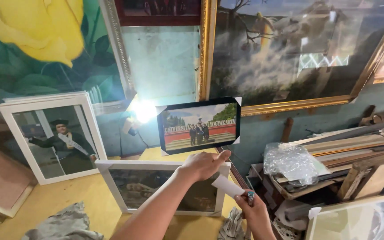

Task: Cleaning the glass and preparing a picture frame for final assembly in a workshop.

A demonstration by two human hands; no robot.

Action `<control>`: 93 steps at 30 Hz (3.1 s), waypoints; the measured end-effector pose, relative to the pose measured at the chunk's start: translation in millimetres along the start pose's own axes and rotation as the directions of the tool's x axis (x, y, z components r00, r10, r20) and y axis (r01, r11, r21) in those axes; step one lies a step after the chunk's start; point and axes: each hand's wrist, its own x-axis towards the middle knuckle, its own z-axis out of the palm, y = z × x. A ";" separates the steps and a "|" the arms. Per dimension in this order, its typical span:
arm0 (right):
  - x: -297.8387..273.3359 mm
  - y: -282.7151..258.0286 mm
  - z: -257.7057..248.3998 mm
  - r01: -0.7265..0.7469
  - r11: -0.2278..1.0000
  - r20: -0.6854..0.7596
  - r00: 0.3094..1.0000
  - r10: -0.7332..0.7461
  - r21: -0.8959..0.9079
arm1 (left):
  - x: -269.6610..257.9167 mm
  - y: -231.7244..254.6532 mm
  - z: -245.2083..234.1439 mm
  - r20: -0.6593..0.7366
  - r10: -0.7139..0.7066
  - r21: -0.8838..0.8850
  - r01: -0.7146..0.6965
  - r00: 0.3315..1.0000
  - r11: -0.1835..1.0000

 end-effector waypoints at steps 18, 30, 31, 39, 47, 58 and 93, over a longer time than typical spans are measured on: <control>7.9 -23.0 49.3 0.204 0.979 -0.202 0.959 -0.197 0.012 | 0.9 -2.8 -5.1 -0.071 0.129 -0.155 -0.139 0.989 0.978; 28.5 -9.3 60.7 0.288 0.910 -0.229 0.947 -0.225 0.297 | 22.5 -20.3 11.7 -0.234 0.255 -0.135 -0.291 0.938 0.947; 27.6 -9.5 60.8 0.283 0.906 -0.230 0.949 -0.217 0.314 | 25.8 -22.1 14.6 -0.254 0.260 -0.180 -0.309 0.932 0.934; 23.5 -7.8 61.8 0.317 0.908 -0.251 0.935 -0.250 0.276 | 20.3 -22.0 10.9 -0.291 0.256 -0.079 -0.289 0.922 0.954; 19.7 6.5 50.0 0.436 0.816 -0.343 0.886 -0.314 0.380 | 18.3 -29.2 7.4 -0.154 0.384 -0.161 -0.407 0.910 0.899; -4.9 -56.4 49.7 0.210 0.978 -0.012 0.978 -0.209 0.016 | 10.7 -25.2 3.3 -0.318 0.370 -0.248 -0.453 0.873 0.856; 54.7 -13.4 12.8 0.478 0.863 0.164 0.850 -0.501 0.163 | 25.9 -26.7 10.0 -0.250 0.214 -0.170 -0.260 0.944 0.950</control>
